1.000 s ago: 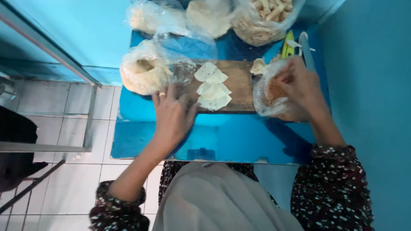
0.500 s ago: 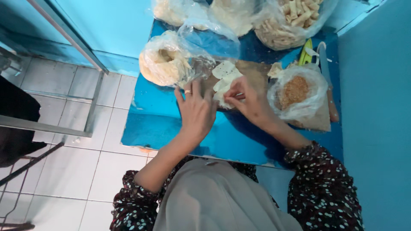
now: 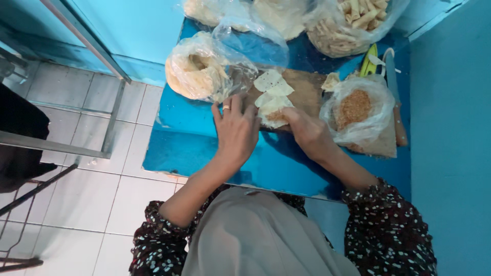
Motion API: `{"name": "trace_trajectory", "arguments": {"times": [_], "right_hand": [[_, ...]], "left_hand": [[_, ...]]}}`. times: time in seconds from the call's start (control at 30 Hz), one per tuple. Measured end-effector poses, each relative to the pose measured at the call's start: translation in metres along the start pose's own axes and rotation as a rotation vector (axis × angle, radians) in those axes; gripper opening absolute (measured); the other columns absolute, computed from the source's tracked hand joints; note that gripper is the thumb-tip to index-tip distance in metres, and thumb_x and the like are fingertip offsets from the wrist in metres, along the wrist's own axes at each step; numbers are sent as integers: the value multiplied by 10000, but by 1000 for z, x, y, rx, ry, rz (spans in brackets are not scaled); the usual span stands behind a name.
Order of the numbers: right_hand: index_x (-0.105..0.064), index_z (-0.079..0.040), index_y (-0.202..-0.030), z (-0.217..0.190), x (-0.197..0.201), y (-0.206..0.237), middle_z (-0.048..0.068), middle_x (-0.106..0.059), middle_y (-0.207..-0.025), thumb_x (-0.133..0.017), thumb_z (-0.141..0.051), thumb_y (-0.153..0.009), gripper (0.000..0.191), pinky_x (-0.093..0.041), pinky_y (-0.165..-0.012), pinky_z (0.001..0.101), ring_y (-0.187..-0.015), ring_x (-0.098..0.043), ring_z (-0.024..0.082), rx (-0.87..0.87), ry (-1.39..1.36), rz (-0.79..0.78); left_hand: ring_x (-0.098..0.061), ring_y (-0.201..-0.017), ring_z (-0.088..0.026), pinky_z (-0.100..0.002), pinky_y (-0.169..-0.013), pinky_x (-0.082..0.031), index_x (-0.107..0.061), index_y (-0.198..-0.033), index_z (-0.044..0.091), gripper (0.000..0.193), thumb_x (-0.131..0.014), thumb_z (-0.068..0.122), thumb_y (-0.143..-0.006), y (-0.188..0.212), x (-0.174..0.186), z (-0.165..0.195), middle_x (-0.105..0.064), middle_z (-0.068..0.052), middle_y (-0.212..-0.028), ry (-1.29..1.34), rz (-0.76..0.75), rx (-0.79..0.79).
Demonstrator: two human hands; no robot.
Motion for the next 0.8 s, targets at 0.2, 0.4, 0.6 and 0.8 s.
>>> {"name": "trace_trajectory", "arguments": {"times": [0.2,0.4,0.6,0.8], "right_hand": [[-577,-93,-1230,33,47,-6,125,-739,-1109,-712,-28,-962,307,-578,-779,389,-965,-750,305,-317,-96,58],[-571,-111,-1166,69,91,14,172,-707,-868,-690,-185,-952,255,-483,-658,558,-798,-678,413,-555,548,-303],[-540,-122,-1165,70,68,15,192,-677,-815,-612,-95,-957,222,-506,-657,542,-815,-679,411,-477,653,-374],[-564,-52,-1152,41,69,-2,130,-714,-911,-719,-105,-931,275,-570,-643,413,-784,-731,299,-483,-40,-33]], "left_hand": [[-539,-1144,-335,-504,-1023,-349,-697,-976,29,146,-723,114,-860,1,0,1,-588,-126,-1196,44,16,-26],[-554,-1030,-345,-486,-967,-400,-658,-917,42,80,-712,89,-882,-1,3,6,-582,-129,-983,106,52,-76],[-583,-954,-358,-475,-838,-461,-626,-885,47,99,-722,65,-866,-1,3,9,-629,-130,-908,165,60,-62],[-612,-892,-368,-478,-784,-477,-631,-916,43,99,-721,57,-877,-1,3,5,-656,-138,-885,243,20,-19]]}}
Point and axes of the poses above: each hand's wrist, its own y-axis away from the middle knuckle, its own x-axis out of the back of the hand, z = x × y, the point moved 6 cm from there along -y, towards the middle knuckle
